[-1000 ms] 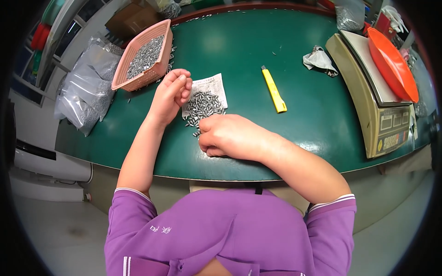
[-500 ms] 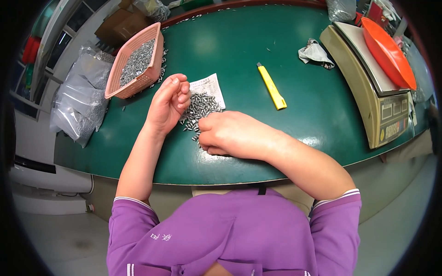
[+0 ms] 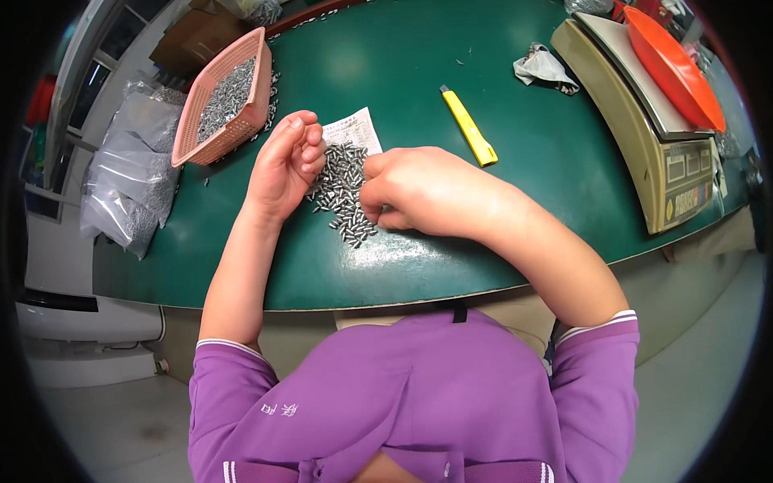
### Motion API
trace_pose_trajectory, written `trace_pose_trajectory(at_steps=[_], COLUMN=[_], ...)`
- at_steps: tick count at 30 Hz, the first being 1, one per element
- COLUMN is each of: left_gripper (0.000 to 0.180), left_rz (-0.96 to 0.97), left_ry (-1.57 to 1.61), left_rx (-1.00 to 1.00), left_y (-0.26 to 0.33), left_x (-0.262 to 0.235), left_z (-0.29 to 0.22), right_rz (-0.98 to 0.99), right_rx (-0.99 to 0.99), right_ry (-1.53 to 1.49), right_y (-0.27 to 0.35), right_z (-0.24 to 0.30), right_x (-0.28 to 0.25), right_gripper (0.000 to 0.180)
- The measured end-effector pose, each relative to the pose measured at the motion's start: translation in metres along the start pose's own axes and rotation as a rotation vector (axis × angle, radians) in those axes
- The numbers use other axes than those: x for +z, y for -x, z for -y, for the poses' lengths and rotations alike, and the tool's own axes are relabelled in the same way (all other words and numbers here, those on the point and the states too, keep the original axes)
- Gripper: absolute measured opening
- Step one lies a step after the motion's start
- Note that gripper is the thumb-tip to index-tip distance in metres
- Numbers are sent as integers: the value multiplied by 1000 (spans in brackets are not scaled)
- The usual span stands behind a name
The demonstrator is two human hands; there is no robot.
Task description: Inspecting and sorting small metal fasteners at a workstation.
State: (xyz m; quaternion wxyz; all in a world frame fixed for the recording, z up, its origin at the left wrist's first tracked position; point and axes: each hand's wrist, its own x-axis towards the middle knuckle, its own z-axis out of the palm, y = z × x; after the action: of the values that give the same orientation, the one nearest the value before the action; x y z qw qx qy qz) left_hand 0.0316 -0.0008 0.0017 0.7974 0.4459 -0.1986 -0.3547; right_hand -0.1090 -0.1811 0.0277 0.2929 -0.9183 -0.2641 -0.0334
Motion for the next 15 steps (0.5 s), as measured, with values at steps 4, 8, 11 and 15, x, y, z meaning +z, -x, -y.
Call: trace_pose_trajectory(at_steps=[4,8,11,15], left_gripper=[18,17,16,16], left_rz=[1,26,26,31], left_ry=[-6,-7,-12,-12], left_rx=[-2,-7,-16,-17], left_y=[3,4,3,3], left_x=[-1,-2,-1,1], left_z=[-1,0,0,0], right_rz=[-82,8,11,-7], right_rx=[173,345,301,304], right_ry=[113,46,33,123], right_y=[5,24,30,31], right_z=[11,0,-5,1], right_x=[-15,-24,-12,-10], right_gripper=[11,18,19,11])
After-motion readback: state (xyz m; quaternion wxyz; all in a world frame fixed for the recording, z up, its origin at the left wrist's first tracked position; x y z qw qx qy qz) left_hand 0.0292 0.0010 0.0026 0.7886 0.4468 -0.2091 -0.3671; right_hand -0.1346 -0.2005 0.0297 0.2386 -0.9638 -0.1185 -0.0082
